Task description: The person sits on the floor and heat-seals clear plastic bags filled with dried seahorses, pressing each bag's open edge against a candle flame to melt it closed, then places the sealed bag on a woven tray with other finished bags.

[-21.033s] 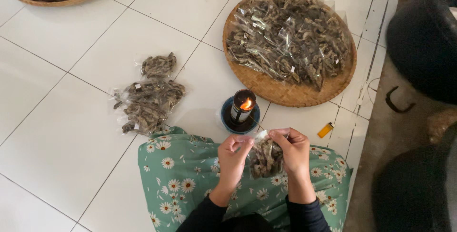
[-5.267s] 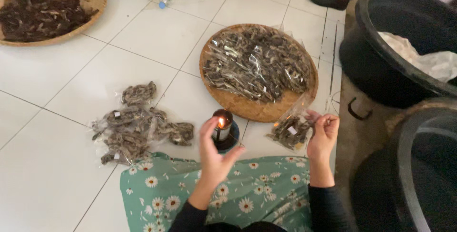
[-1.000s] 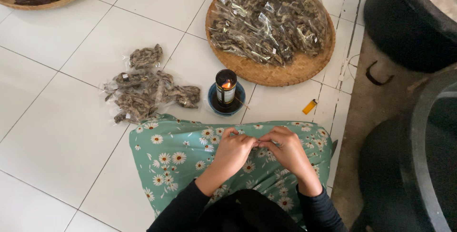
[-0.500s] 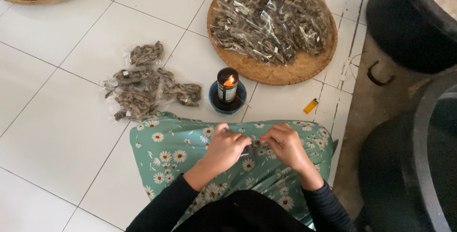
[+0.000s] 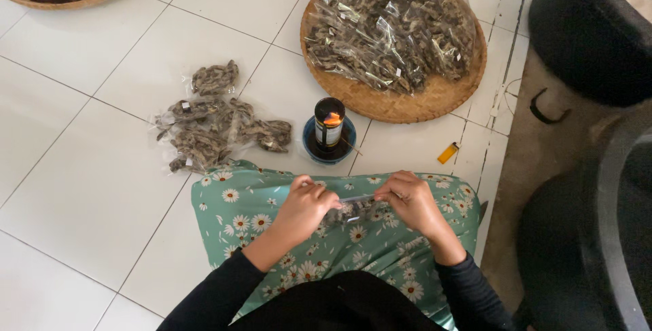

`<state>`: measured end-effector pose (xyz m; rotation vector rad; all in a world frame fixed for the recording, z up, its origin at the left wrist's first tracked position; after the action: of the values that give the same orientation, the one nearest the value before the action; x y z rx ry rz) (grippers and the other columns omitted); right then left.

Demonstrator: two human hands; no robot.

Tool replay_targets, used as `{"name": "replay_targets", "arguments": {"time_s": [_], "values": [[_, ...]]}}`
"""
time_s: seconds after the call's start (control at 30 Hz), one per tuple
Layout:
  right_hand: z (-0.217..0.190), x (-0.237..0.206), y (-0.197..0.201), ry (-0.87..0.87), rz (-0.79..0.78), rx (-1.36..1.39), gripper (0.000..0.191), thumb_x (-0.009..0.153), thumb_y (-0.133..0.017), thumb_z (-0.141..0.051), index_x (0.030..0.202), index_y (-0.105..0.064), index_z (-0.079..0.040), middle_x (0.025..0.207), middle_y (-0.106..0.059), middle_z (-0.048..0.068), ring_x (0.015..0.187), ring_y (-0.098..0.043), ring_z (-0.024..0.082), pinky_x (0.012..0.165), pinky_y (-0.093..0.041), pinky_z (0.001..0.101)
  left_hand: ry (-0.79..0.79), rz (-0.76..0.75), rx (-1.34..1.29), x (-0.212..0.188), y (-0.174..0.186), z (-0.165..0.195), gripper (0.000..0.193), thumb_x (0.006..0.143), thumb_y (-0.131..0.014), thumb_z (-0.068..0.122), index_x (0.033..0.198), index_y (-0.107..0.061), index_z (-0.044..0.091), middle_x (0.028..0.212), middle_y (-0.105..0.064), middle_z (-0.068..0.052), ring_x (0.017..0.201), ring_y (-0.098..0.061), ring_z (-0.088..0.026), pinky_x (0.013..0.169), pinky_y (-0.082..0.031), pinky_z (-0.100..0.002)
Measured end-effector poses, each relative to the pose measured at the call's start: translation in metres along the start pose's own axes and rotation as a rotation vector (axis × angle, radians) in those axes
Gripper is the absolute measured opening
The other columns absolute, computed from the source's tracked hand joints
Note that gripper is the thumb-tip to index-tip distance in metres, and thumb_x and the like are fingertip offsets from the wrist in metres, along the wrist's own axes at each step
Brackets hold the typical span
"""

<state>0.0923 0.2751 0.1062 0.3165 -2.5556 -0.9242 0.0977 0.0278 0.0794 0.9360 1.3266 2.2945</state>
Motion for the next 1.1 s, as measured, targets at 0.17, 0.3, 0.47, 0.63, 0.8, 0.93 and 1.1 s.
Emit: {"name": "replay_targets", "arguments": {"time_s": [0.17, 0.3, 0.47, 0.63, 0.8, 0.93, 1.1], "values": [[-0.005, 0.002, -0.001, 0.010, -0.019, -0.038, 0.006, 0.080, -0.077, -0.004, 0.082, -0.074, -0.007, 0.075, -0.067, 0.007, 0.077, -0.064, 0.027, 0.074, -0.050, 0.0370, -0.065, 0.234, 0.105, 0.008, 0.016, 0.014, 0.013, 0.082, -0.069, 0.022, 0.083, -0.066, 0.010, 0.078, -0.068, -0.005, 0.082, -0.068, -0.023, 0.105, -0.031, -0.054], [-0.019, 0.005, -0.002, 0.096, -0.010, -0.069, 0.007, 0.080, -0.076, -0.003, 0.084, -0.074, -0.008, 0.079, -0.066, 0.007, 0.081, -0.063, 0.028, 0.076, -0.049, 0.0380, -0.100, 0.202, 0.060, 0.018, -0.006, 0.028, 0.011, 0.083, -0.066, 0.014, 0.093, -0.068, 0.010, 0.079, -0.064, -0.003, 0.077, -0.067, -0.019, 0.111, -0.034, -0.049], [-0.033, 0.004, -0.002, 0.224, 0.041, -0.108, 0.018, 0.074, -0.079, -0.009, 0.091, -0.073, -0.007, 0.088, -0.068, 0.009, 0.088, -0.063, 0.031, 0.081, -0.047, 0.0403, -0.085, 0.162, 0.046, 0.017, -0.033, 0.022, 0.005, 0.086, -0.067, 0.008, 0.091, -0.068, 0.011, 0.074, -0.062, -0.002, 0.070, -0.065, -0.020, 0.110, -0.040, -0.045], [-0.020, 0.010, -0.010, 0.076, 0.029, -0.077, 0.007, 0.078, -0.082, -0.009, 0.082, -0.078, -0.013, 0.076, -0.071, 0.000, 0.078, -0.064, 0.023, 0.082, -0.046, 0.0353, -0.122, 0.149, -0.008, 0.010, -0.031, 0.015, 0.006, 0.090, -0.067, 0.007, 0.093, -0.070, 0.012, 0.070, -0.061, -0.001, 0.072, -0.066, -0.018, 0.105, -0.039, -0.045], [-0.001, 0.010, -0.015, -0.102, 0.124, 0.039, 0.009, 0.072, -0.086, -0.010, 0.076, -0.078, -0.010, 0.075, -0.074, 0.001, 0.074, -0.064, 0.019, 0.078, -0.047, 0.0330, -0.044, 0.135, -0.121, 0.011, -0.019, 0.005, 0.004, 0.094, -0.068, 0.015, 0.094, -0.071, 0.012, 0.078, -0.071, -0.002, 0.073, -0.067, -0.019, 0.101, -0.039, -0.045], [0.010, 0.005, -0.018, -0.193, 0.167, 0.069, 0.010, 0.071, -0.086, -0.007, 0.074, -0.077, -0.009, 0.074, -0.074, 0.002, 0.074, -0.065, 0.018, 0.077, -0.049, 0.0325, 0.009, 0.120, -0.138, 0.008, -0.014, -0.001, 0.006, 0.094, -0.069, 0.019, 0.093, -0.072, 0.013, 0.082, -0.074, -0.002, 0.074, -0.068, -0.020, 0.097, -0.040, -0.045], [0.025, 0.001, -0.021, -0.190, 0.136, 0.131, 0.007, 0.078, -0.080, -0.003, 0.078, -0.077, -0.008, 0.078, -0.077, 0.001, 0.079, -0.070, 0.017, 0.080, -0.052, 0.0309, 0.044, 0.138, -0.160, -0.001, -0.010, -0.004, 0.006, 0.095, -0.070, 0.019, 0.095, -0.072, 0.013, 0.083, -0.073, -0.003, 0.074, -0.067, -0.022, 0.092, -0.043, -0.041]]}}
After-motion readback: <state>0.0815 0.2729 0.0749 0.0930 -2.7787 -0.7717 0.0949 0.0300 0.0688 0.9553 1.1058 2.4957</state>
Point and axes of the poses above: each hand's wrist, its own x-axis towards the middle knuckle, its own y-axis out of the back of the hand, z = x × y, the point moved 2 cm from there along x, towards the middle knuckle
